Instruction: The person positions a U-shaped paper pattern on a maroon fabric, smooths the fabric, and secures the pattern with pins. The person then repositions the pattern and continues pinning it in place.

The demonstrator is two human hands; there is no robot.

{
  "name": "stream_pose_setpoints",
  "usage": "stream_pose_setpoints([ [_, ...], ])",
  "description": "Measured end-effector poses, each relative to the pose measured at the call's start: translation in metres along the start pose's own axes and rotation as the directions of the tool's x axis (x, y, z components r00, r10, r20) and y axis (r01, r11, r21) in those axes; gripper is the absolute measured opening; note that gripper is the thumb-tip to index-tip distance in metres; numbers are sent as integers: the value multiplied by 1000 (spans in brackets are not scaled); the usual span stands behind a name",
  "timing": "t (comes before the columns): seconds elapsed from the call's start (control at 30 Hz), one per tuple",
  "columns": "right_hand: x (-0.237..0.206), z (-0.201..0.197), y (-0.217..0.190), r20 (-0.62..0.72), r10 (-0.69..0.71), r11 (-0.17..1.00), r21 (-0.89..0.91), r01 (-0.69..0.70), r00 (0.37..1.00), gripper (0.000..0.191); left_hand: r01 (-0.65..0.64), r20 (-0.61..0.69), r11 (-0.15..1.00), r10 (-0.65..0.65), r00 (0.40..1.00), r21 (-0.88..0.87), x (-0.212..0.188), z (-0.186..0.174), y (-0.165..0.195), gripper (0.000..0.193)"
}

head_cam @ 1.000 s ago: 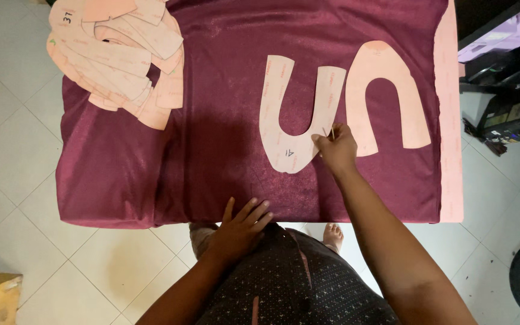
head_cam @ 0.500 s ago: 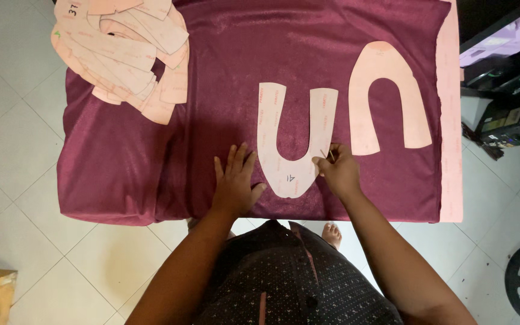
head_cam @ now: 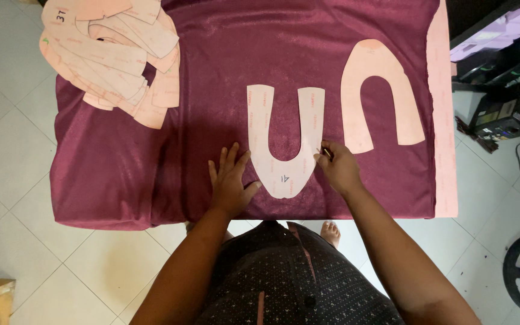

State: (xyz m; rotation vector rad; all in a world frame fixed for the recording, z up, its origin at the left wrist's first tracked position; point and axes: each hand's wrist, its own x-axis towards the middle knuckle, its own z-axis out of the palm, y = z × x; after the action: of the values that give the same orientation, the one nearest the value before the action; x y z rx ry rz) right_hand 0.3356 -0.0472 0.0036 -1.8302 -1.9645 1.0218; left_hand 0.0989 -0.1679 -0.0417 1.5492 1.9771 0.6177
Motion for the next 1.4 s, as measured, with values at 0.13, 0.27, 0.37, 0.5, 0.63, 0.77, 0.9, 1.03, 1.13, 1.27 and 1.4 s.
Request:
stream_pose_setpoints([
  [0.13, 0, 0, 5, 28, 51, 997, 60, -53, 998, 38, 13, 16, 1000, -13, 1000, -11, 1, 0, -1, 73],
  [0.27, -2, 3, 6, 37, 101, 994, 29, -102, 994, 36, -3, 36, 1000, 3, 999, -22, 1, -3, -2, 65],
  [0.37, -3, 4, 7, 17, 82, 995, 54, -83, 996, 36, 0, 40, 999, 1, 999, -42, 1, -3, -2, 66],
  [0.5, -3, 3, 6, 3, 55, 997, 47, -55, 998, 37, -16, 31, 999, 17, 999, -45, 1, -1, -3, 63],
  [0.63, -2, 3, 5, 0, 54, 998, 10, -54, 999, 40, -13, 19, 999, 14, 1000, -40, 2, 0, -3, 62],
  [0.77, -2, 4, 5, -4, 49, 999, 19, -49, 999, 44, -11, 13, 1000, 11, 1000, -23, 2, 0, -2, 64],
  [0.9, -4, 5, 7, -19, 45, 998, -32, -45, 999, 46, 29, 10, 1000, -29, 1000, 2, 0, 0, 1, 76],
  [1.03, -4, 6, 6, -13, 43, 999, -26, -43, 999, 47, 66, 29, 997, -68, 997, 51, 0, 2, 3, 87],
  [1.13, -5, 5, 4, -8, 47, 997, -53, -47, 999, 46, 64, 35, 995, -67, 997, 73, 0, 2, 3, 91],
  [1.27, -9, 6, 2, -17, 3, 999, -51, -4, 1000, 45, 71, 75, 992, -79, 994, 103, 0, 2, 2, 90],
  [1.4, -4, 0, 11, 13, -44, 999, -29, 44, 999, 41, 63, 66, 994, -69, 995, 89, 0, 2, 0, 90],
])
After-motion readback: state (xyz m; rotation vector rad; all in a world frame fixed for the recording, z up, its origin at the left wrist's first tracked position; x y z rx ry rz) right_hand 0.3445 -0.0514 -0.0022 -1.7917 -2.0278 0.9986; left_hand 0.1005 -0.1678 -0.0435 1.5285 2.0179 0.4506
